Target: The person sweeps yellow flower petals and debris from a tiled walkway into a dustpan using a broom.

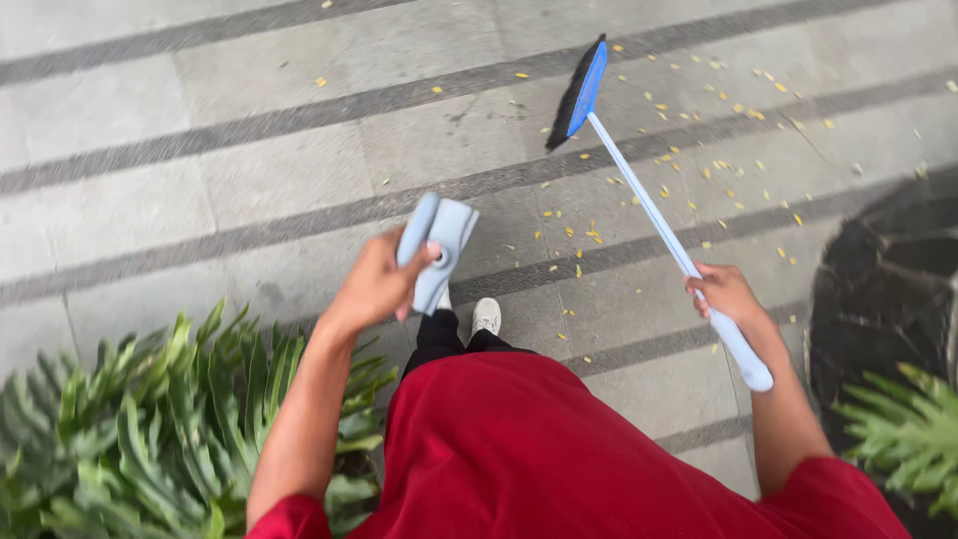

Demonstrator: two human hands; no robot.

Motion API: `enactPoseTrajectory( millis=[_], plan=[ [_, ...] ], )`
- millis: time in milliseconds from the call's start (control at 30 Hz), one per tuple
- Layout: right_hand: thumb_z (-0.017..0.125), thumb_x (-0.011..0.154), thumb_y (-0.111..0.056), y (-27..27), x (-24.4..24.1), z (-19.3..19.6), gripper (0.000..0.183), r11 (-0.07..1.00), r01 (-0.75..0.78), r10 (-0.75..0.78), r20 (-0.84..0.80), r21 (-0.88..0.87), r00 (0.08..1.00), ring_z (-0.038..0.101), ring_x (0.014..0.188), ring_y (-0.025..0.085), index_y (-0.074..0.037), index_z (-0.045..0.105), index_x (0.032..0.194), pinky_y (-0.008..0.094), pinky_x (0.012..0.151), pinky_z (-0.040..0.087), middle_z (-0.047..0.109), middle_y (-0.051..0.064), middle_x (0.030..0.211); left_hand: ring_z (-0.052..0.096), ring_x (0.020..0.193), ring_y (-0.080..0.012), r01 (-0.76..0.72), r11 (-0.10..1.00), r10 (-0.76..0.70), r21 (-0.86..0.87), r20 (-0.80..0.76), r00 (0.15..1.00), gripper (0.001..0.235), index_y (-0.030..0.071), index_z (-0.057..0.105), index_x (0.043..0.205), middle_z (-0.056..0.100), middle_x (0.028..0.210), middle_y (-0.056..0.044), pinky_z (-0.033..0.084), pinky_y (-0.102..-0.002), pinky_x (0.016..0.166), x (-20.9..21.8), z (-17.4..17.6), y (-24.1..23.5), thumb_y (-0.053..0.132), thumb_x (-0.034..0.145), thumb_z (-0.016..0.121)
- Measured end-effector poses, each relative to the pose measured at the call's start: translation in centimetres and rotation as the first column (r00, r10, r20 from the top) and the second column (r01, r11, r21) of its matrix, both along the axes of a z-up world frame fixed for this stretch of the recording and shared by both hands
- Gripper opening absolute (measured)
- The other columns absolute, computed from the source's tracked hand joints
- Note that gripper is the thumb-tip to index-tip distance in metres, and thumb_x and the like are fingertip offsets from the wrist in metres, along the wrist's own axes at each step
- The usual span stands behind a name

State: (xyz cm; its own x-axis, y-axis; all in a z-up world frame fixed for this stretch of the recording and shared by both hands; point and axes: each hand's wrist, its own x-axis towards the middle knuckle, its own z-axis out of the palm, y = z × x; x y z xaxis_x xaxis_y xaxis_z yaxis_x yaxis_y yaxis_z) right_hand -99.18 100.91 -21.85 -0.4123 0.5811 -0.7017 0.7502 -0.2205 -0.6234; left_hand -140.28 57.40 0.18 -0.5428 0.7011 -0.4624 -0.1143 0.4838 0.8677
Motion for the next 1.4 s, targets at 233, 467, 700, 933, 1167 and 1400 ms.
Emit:
enactPoseTrajectory(
  millis=[233, 467, 700, 933, 1167, 1400],
  plan=[
    [0.067, 0.089, -0.005, -16.4, 6.4, 4.5, 0.049, 0.948, 0.301, -0.3, -0.02, 0.104, 0.954, 0.048, 0.041, 0.012, -0.007, 0.064, 0.139, 0.029, 0.036, 0.04, 0.06, 0.004, 0.061, 0.059, 0.049, -0.0193, -0.021, 0.999, 0.033, 0.04, -0.329, 0.944, 0.052, -0.004, 0.061, 0.075, 0.06, 0.06, -0.012, 0.047, -0.041, 0.049, -11.4, -10.4, 18.6, 0.042, 0.099, 0.07],
    [0.065, 0.092, -0.01, -25.3, 1.1, 7.8, 0.05, 0.827, 0.562, -0.563, -0.034, -0.013, 0.826, 0.047, 0.043, 0.01, -0.004, 0.062, 0.141, 0.028, 0.037, 0.039, 0.056, 0.001, 0.067, 0.048, 0.036, -0.0144, -0.221, 0.935, 0.204, 0.278, 0.087, 0.975, 0.037, -0.003, 0.054, 0.103, 0.049, 0.054, -0.002, 0.037, -0.035, 0.032, -11.9, -19.1, 31.5, 0.031, 0.098, 0.067],
    [0.067, 0.092, -0.01, -27.7, -2.2, 9.0, 0.058, 0.803, 0.591, -0.596, 0.091, 0.071, 0.798, 0.05, 0.044, 0.013, -0.002, 0.051, 0.147, 0.032, 0.037, 0.043, 0.059, 0.008, 0.067, 0.045, 0.039, -0.0111, -0.273, 0.921, 0.197, 0.279, 0.274, 0.941, 0.038, -0.006, 0.048, 0.109, 0.049, 0.06, -0.001, 0.036, -0.031, 0.033, -17.9, -26.2, 33.8, 0.029, 0.104, 0.064],
    [0.064, 0.095, -0.011, -30.3, -2.5, 10.8, 0.05, 0.781, 0.625, -0.621, 0.133, 0.015, 0.773, 0.049, 0.045, 0.013, 0.003, 0.055, 0.142, 0.032, 0.037, 0.04, 0.058, 0.006, 0.07, 0.061, 0.044, -0.0117, -0.392, 0.919, 0.385, 0.045, 0.11, 0.916, 0.025, 0.002, 0.059, 0.107, 0.067, 0.069, -0.004, 0.05, -0.029, 0.039, -19.3, -36.6, 25.9, 0.026, 0.099, 0.063],
    [0.063, 0.095, -0.016, -37.7, 1.2, 10.1, 0.043, 0.988, -0.022, -0.042, 0.392, 0.156, 0.919, 0.062, 0.05, 0.015, 0.004, 0.061, 0.132, 0.031, 0.047, 0.05, 0.068, 0.015, 0.065, 0.069, 0.075, -0.0162, -0.207, 0.975, 0.212, 0.084, -0.062, 0.975, 0.028, 0.0, 0.064, 0.113, 0.074, 0.089, -0.008, 0.054, -0.034, 0.063, -24.0, -38.1, 26.0, 0.018, 0.095, 0.074],
    [0.047, 0.101, -0.016, -38.0, 2.6, 1.1, 0.027, 0.893, -0.41, 0.446, 0.474, -0.183, 0.759, 0.071, 0.065, 0.027, -0.005, 0.065, 0.118, 0.039, 0.052, 0.061, 0.071, 0.014, 0.081, 0.06, 0.114, -0.0306, -0.274, 0.937, 0.202, -0.218, -0.304, 0.931, 0.071, 0.001, 0.036, 0.137, 0.057, 0.129, -0.021, 0.054, -0.038, 0.092, -19.9, -35.1, 26.2, 0.019, 0.085, 0.08]
  ],
)
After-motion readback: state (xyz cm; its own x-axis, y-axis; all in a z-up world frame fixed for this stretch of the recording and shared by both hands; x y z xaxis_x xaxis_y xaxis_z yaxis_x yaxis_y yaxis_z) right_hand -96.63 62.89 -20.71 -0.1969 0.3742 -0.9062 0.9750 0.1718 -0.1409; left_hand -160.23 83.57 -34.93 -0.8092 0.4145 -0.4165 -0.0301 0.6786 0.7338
